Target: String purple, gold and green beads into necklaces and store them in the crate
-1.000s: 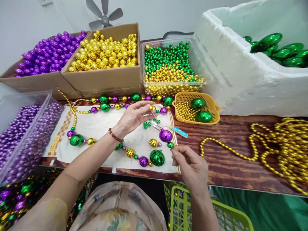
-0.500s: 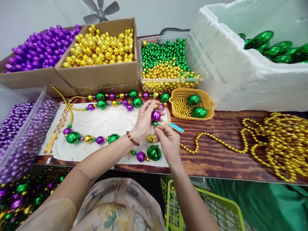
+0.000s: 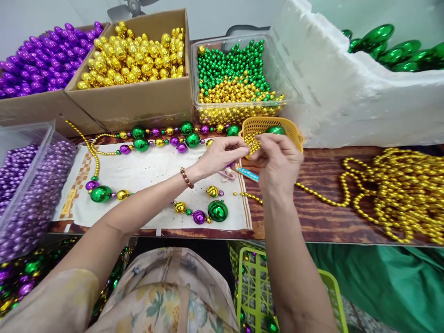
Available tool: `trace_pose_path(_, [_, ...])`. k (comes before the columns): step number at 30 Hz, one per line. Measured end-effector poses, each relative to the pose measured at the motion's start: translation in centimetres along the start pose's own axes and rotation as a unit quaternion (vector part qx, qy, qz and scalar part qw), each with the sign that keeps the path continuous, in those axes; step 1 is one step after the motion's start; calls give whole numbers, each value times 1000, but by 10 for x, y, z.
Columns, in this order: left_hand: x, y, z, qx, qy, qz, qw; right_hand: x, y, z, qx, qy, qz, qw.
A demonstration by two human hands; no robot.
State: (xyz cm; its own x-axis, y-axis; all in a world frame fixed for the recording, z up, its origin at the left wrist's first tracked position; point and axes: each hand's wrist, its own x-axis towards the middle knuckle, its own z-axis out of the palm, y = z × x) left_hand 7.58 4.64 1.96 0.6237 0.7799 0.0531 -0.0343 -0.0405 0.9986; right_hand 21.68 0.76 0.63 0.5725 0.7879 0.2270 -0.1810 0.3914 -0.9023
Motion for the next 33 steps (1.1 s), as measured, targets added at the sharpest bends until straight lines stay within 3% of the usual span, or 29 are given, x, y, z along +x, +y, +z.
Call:
trace_pose_path(2, [0,1,-2,22,-8,3,1000,2,-2,-4,36,36,-16,999])
trace_pose_path(7, [2,4,-3,32,-12,5,999,-10,2,-10,-8,-87,59,994])
trace_pose_path(14, [-2,2,-5,30,-46,-37,998,-15,14,-12,25,-84,69,994])
trace_pose_path(19, [-10,10,-15,50,-64,-58,995,-19,7,-9,60,-161,121,978])
trace_pose_path(23, [-19,10,-23,49,-72,-71,994,-25,5,-3,58,-185,139,971])
trace_pose_path(26, [-30,2,-30,50,-60,-49,996,-23,-7,2,30,-186,130,973])
trace_pose_path(33, [-59,-25,-41,122,-15,32,992,-6,-70,6,-13,-102,2,995])
